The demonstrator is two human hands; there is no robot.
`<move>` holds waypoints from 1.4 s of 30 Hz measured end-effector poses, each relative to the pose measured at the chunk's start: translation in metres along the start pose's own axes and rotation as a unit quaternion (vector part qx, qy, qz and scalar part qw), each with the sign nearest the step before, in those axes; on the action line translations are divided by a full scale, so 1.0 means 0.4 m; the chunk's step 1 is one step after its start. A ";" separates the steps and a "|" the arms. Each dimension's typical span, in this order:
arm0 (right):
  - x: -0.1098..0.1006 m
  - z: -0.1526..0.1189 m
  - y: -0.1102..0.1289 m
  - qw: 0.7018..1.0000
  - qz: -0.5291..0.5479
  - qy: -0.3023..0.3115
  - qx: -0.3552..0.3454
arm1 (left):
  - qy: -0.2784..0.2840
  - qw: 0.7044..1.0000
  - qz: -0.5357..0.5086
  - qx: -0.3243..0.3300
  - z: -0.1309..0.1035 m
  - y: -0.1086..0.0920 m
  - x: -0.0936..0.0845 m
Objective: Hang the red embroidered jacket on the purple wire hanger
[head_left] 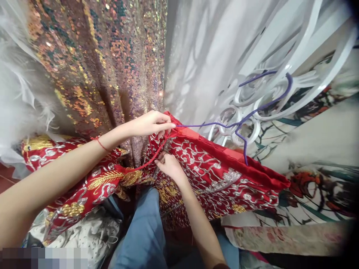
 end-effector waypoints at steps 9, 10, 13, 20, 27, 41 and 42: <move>-0.105 -0.014 0.086 0.831 0.496 -0.162 -0.192 | 0.050 0.996 -0.072 -0.004 0.002 0.028 0.027; -0.107 -0.009 0.086 0.827 0.513 -0.150 -0.176 | 0.046 0.996 -0.073 -0.004 0.002 0.031 0.023; -0.129 -0.012 0.075 0.847 0.498 -0.128 -0.137 | 0.053 0.996 -0.066 -0.011 0.002 0.045 0.007; -0.241 -0.097 0.020 0.859 0.405 -0.271 -0.155 | -0.015 0.999 -0.031 -0.007 0.005 0.067 -0.055; -0.256 -0.153 0.015 0.916 0.125 -0.364 -0.115 | -0.043 0.996 -0.077 0.013 0.000 0.039 -0.047; -0.267 -0.138 0.091 0.940 0.169 -0.166 -0.247 | -0.261 0.965 0.006 -0.004 -0.002 0.067 -0.077; -0.273 -0.131 0.091 0.928 0.222 -0.164 -0.251 | -0.256 0.966 -0.033 0.000 0.001 0.062 -0.067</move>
Point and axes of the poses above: each hand's wrist, its own z-axis towards the middle knuckle, its own x-axis out of the palm, y = z × x, the point moved 5 cm from there along z, towards the middle knuckle
